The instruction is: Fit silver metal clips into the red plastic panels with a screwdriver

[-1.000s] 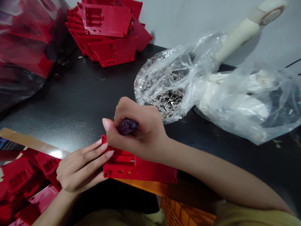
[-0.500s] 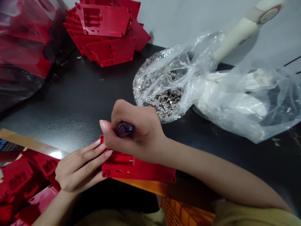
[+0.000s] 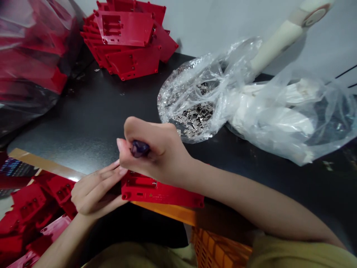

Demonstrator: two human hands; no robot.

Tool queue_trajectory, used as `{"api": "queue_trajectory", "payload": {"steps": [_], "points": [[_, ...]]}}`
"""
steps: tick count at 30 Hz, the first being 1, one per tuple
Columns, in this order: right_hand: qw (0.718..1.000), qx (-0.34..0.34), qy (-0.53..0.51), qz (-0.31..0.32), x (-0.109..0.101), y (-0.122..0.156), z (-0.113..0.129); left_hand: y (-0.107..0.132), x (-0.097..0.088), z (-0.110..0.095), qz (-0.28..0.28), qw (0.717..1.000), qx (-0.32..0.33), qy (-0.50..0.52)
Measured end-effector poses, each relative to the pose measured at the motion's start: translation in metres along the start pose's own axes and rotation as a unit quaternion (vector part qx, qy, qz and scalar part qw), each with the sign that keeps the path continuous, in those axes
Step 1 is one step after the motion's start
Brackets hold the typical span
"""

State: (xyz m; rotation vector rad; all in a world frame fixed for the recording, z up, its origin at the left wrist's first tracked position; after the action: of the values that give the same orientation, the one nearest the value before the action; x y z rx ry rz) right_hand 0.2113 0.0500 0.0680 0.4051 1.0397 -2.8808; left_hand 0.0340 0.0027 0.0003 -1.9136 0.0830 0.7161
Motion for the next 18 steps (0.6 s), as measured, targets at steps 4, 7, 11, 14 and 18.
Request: {"api": "queue_trajectory", "payload": {"steps": [4, 7, 11, 14, 18], "points": [[0.996, 0.057, -0.060, -0.016, -0.006, -0.004, -0.005, 0.001, 0.001, 0.002, -0.002, 0.999, -0.026, 0.019], [0.980, 0.149, -0.132, -0.011, -0.014, -0.007, -0.002, 0.001, 0.002, 0.002, 0.005, 1.000, -0.015, 0.024], [0.981, 0.151, -0.104, 0.058, -0.024, -0.010, 0.013, 0.000, 0.002, 0.001, -0.002, 1.000, -0.008, 0.021], [0.994, 0.059, -0.035, 0.085, -0.027, -0.009, 0.022, 0.002, 0.003, 0.001, -0.008, 1.000, 0.001, 0.016], [0.990, 0.041, -0.042, 0.128, -0.021, -0.005, 0.019, 0.004, 0.003, 0.002, -0.005, 1.000, -0.001, 0.015]]}}
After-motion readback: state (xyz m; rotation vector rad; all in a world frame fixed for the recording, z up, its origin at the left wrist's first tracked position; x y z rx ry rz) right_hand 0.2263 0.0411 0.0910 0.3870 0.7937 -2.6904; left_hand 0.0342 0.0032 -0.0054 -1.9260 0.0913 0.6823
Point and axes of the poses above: each hand's wrist, its own y-axis away from the middle knuckle, its own x-axis out of the palm, z = x × y, the point moved 3 cm from there along -y, towards the middle knuckle, and after that the axes turned 5 degrees about -z, right-handed, at the moved point
